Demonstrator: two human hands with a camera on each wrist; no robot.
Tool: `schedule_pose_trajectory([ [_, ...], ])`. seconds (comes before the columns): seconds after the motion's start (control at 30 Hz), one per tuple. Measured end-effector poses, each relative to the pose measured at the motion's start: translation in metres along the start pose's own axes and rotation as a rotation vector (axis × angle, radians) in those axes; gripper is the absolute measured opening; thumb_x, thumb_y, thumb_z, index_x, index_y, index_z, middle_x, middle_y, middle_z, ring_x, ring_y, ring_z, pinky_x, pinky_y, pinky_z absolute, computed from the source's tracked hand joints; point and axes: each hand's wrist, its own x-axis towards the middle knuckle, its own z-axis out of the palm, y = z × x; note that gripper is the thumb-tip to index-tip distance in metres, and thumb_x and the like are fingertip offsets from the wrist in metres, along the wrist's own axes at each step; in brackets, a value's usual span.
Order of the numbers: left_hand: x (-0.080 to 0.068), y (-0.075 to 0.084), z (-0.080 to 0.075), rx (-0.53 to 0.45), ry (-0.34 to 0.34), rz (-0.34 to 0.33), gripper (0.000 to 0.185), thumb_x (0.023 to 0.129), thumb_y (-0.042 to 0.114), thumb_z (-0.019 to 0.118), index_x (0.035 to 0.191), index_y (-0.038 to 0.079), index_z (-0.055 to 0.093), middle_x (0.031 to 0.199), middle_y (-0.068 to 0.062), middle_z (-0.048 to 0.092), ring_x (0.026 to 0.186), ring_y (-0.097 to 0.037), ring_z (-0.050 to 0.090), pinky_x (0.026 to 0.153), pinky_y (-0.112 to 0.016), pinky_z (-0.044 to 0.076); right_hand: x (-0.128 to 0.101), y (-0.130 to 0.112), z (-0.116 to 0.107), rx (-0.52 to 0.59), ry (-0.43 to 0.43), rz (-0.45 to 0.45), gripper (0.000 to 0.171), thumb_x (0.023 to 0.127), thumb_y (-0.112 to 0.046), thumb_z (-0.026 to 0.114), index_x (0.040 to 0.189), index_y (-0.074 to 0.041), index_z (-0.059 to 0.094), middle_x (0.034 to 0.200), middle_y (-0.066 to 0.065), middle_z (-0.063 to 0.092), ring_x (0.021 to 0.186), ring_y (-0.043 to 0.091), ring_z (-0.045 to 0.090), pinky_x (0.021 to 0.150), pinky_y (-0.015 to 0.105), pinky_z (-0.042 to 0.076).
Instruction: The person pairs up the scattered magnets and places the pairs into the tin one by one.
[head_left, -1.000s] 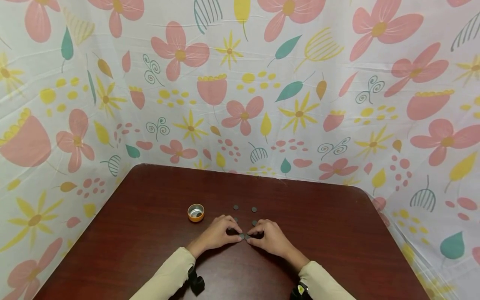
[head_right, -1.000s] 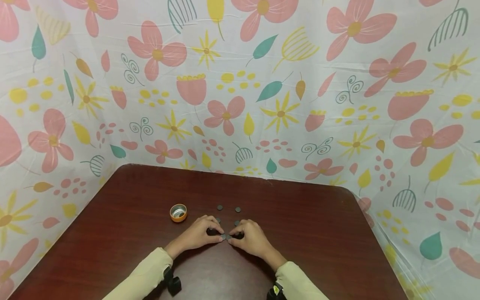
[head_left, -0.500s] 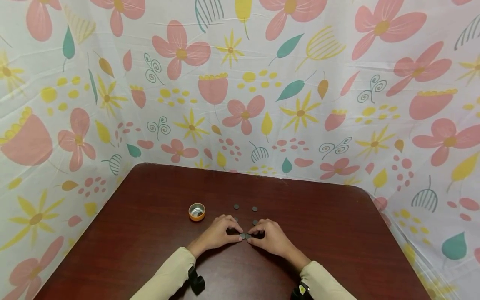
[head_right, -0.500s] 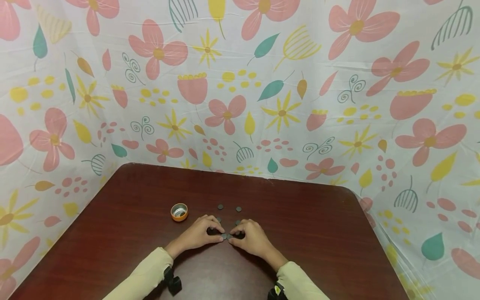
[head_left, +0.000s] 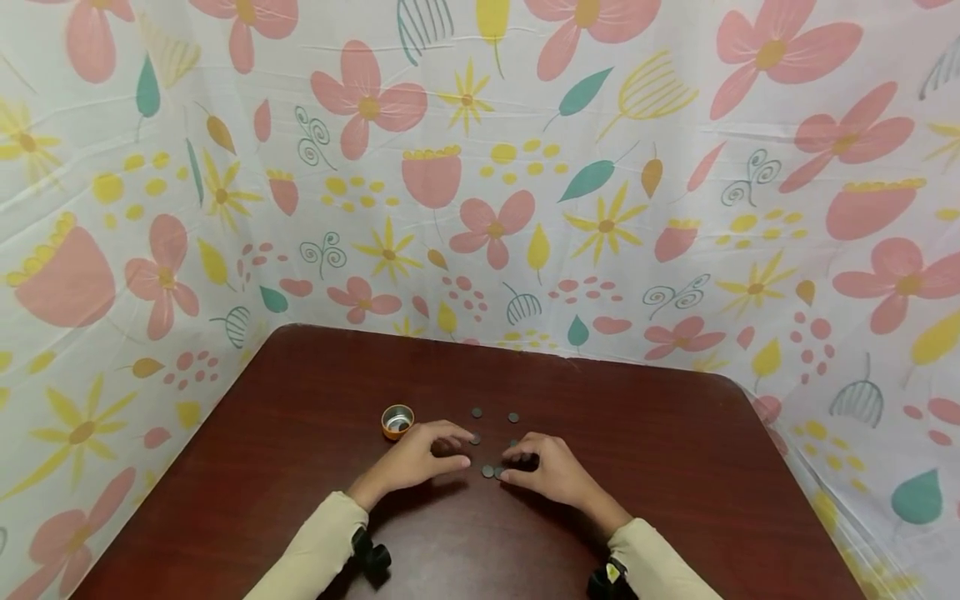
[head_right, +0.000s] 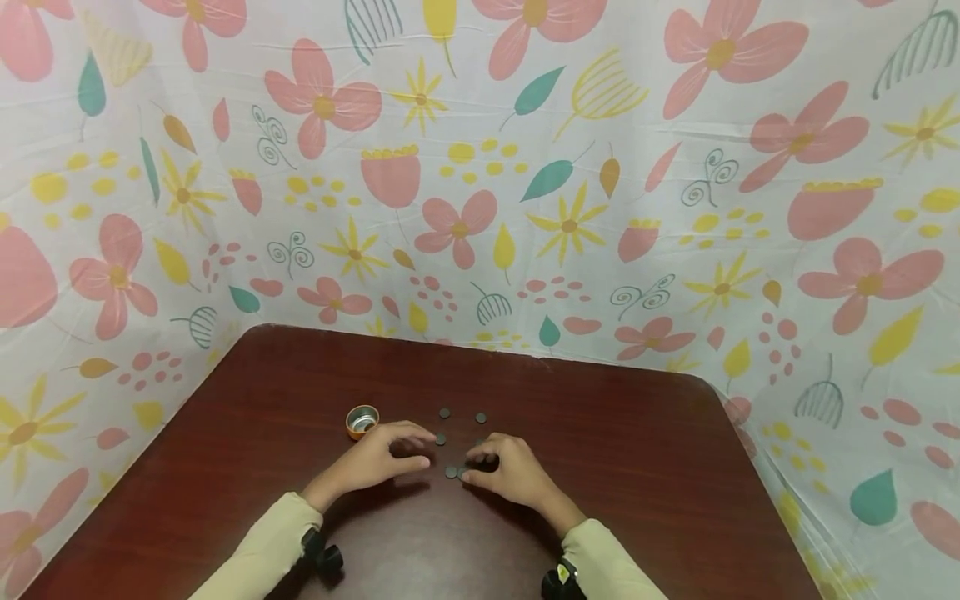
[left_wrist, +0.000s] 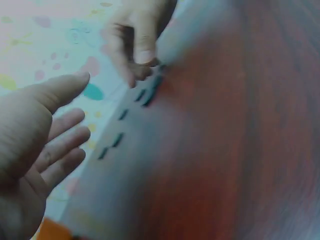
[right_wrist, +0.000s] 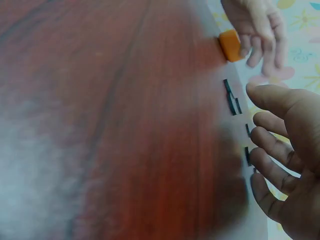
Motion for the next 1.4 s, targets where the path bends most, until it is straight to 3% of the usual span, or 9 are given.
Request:
schedule_pose_trajectory([
  [0.1,-0.006,0.004,-0.016,-0.009,0.091,0.04,0.039,0.095,0.039,0.074,0.129,0.021,0.071,0.123,-0.001,0.071,0.107,-0.014,0.068,0.09,-0.045,0.056,0.002,-0.003,-0.001,0.004,0.003,0.007,0.03,0.091,-0.035,0.08,0.113,-0.015,0.078,0.1,-0.005,0.069,0.086,0.012,0.066,0.074,0.029,0.056],
  [0.23,-0.013,-0.001,-0.036,0.019,0.25,0.083,0.035,0.092,0.034,0.079,0.125,0.03,0.071,0.123,0.003,0.071,0.112,-0.018,0.067,0.09,-0.053,0.055,0.006,-0.007,0.0,0.01,0.007,0.007,0.032,0.09,-0.035,0.081,0.113,-0.013,0.078,0.101,-0.002,0.071,0.089,0.016,0.068,0.076,0.031,0.056],
  [0.4,-0.025,-0.023,-0.057,0.066,0.337,0.032,0.046,0.087,0.034,0.084,0.131,0.03,0.069,0.134,0.005,0.066,0.125,-0.023,0.061,0.096,-0.054,0.052,0.009,-0.01,0.003,0.002,0.004,-0.021,0.034,0.09,-0.036,0.081,0.112,-0.012,0.079,0.099,-0.002,0.07,0.084,0.015,0.065,0.071,0.026,0.053],
  [0.63,-0.037,-0.048,-0.067,0.082,0.332,-0.071,0.061,0.084,0.035,0.087,0.138,0.015,0.067,0.143,-0.003,0.061,0.135,-0.029,0.053,0.106,-0.06,0.044,0.012,-0.008,0.01,-0.038,-0.008,-0.056,0.03,0.089,-0.034,0.082,0.112,-0.015,0.08,0.097,-0.007,0.07,0.086,0.01,0.063,0.072,0.025,0.052],
  [0.9,-0.042,-0.058,-0.066,0.076,0.274,-0.167,0.077,0.08,0.047,0.087,0.145,0.015,0.06,0.145,0.001,0.059,0.116,-0.025,0.062,0.096,-0.05,0.052,0.011,-0.008,0.017,-0.099,-0.022,-0.012,0.033,0.087,-0.04,0.083,0.111,-0.017,0.081,0.093,-0.011,0.065,0.081,0.005,0.056,0.07,0.027,0.046],
  [1.17,-0.042,-0.061,-0.064,0.108,0.231,-0.199,0.081,0.08,0.046,0.087,0.148,0.014,0.057,0.128,-0.002,0.067,0.099,-0.017,0.062,0.084,-0.038,0.054,0.013,-0.008,0.02,-0.126,0.004,-0.037,0.022,0.086,-0.035,0.084,0.102,-0.021,0.083,0.088,-0.016,0.065,0.084,0.007,0.055,0.071,0.027,0.045],
  [1.4,-0.041,-0.061,-0.062,0.106,0.229,-0.203,0.081,0.08,0.045,0.087,0.148,0.012,0.056,0.125,-0.004,0.068,0.099,-0.017,0.063,0.084,-0.038,0.054,0.014,-0.008,0.021,-0.145,0.03,-0.079,0.013,0.087,-0.032,0.084,0.097,-0.024,0.084,0.085,-0.018,0.066,0.082,0.005,0.054,0.071,0.025,0.044],
])
